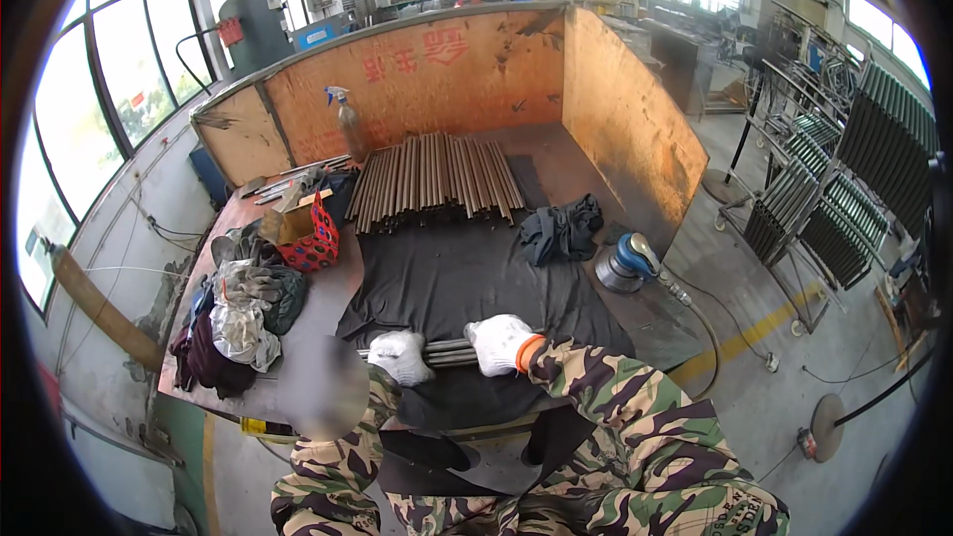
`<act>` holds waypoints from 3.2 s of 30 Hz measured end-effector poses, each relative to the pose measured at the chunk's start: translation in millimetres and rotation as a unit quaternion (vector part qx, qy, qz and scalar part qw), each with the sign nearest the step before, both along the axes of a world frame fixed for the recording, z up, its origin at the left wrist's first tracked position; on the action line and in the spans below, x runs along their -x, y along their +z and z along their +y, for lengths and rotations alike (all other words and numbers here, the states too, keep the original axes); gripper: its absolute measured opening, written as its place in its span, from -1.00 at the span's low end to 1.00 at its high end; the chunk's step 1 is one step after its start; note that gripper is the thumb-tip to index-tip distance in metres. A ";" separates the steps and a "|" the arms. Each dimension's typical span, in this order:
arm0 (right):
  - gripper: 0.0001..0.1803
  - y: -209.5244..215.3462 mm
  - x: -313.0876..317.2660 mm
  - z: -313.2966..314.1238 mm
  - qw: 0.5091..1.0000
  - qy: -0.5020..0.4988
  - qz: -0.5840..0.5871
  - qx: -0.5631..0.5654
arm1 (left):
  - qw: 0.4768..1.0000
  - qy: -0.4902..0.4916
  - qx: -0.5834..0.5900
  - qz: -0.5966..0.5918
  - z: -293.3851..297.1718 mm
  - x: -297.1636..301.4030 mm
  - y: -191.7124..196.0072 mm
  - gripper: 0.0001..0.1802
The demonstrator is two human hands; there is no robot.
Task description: Polishing a set of curved metal rods using a hand-held orbital sander on a workbench.
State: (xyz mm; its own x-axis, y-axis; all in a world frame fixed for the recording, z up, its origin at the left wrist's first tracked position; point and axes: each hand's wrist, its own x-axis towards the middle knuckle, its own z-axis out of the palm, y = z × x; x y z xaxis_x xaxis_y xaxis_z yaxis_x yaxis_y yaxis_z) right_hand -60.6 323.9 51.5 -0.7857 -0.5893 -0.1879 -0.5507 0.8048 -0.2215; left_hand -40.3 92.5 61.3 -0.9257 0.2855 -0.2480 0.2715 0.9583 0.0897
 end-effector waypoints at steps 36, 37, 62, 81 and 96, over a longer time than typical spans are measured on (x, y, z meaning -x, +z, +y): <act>-0.77 188.7 -61.9 -42.4 0.657 0.229 0.170 0.698 | 0.844 0.125 -0.272 0.445 -40.3 -86.2 80.5 -0.48; -0.74 199.8 -65.3 -37.8 0.654 0.218 0.142 0.710 | 0.830 0.109 -0.286 0.467 -33.4 -84.1 89.9 -0.45; -0.29 159.3 -14.0 -36.6 0.786 0.130 0.166 0.580 | 0.622 0.215 -0.709 0.253 87.6 -12.3 21.2 -0.27; -0.44 67.7 8.4 2.6 0.963 -0.120 -0.047 0.236 | 0.475 0.120 -0.856 0.165 54.7 3.9 68.8 -0.50; -0.64 6.2 57.9 63.3 0.991 -0.120 0.050 -0.021 | 0.963 0.095 -0.191 0.164 -46.0 -32.6 -41.3 -0.10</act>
